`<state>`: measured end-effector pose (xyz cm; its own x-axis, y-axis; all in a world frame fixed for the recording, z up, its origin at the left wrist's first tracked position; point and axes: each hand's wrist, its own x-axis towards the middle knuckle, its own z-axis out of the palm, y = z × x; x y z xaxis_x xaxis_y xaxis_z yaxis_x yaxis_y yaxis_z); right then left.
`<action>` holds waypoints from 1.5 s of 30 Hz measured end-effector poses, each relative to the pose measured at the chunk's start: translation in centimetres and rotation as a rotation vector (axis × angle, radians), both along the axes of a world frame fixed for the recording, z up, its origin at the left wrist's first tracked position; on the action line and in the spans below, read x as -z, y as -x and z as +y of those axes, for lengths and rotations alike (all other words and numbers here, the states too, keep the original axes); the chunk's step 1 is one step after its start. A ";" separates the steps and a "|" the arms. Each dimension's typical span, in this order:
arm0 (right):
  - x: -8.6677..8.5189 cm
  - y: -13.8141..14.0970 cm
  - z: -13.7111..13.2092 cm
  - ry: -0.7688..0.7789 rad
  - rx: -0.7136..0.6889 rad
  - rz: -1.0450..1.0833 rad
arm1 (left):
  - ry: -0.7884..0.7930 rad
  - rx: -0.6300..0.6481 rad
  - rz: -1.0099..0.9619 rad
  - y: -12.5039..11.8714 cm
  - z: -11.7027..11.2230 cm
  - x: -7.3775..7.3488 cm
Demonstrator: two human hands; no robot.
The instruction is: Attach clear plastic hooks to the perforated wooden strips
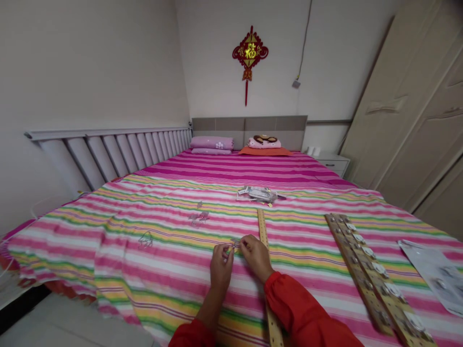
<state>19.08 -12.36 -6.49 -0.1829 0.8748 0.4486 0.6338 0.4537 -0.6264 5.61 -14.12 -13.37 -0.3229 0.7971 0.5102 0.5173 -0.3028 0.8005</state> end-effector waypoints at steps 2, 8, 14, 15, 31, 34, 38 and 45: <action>0.0 0.0 -0.2 -0.007 -0.003 -0.008 | -0.022 0.024 0.006 0.1 0.0 0.0; 0.0 0.1 0.0 -0.013 0.045 -0.008 | -0.060 0.023 0.017 0.2 0.0 0.3; -0.1 0.2 0.2 0.015 0.088 0.059 | -0.037 -0.012 0.002 0.0 -0.1 0.0; -0.1 0.3 0.1 0.018 0.081 0.064 | -0.029 -0.003 0.001 0.0 -0.1 -0.1; -0.9 0.2 0.7 0.151 0.048 0.558 | 0.059 0.071 0.067 -0.1 -0.7 -0.9; -1.5 -0.5 0.9 0.188 0.048 0.655 | 0.054 0.051 0.078 -0.2 -0.8 -1.0; -2.2 -1.9 -0.3 0.275 0.044 0.773 | 0.011 0.015 0.078 -0.2 -0.8 -0.9; -1.8 -4.7 -5.1 0.600 -0.027 1.256 | 0.000 -0.010 -0.093 0.0 -0.8 -1.1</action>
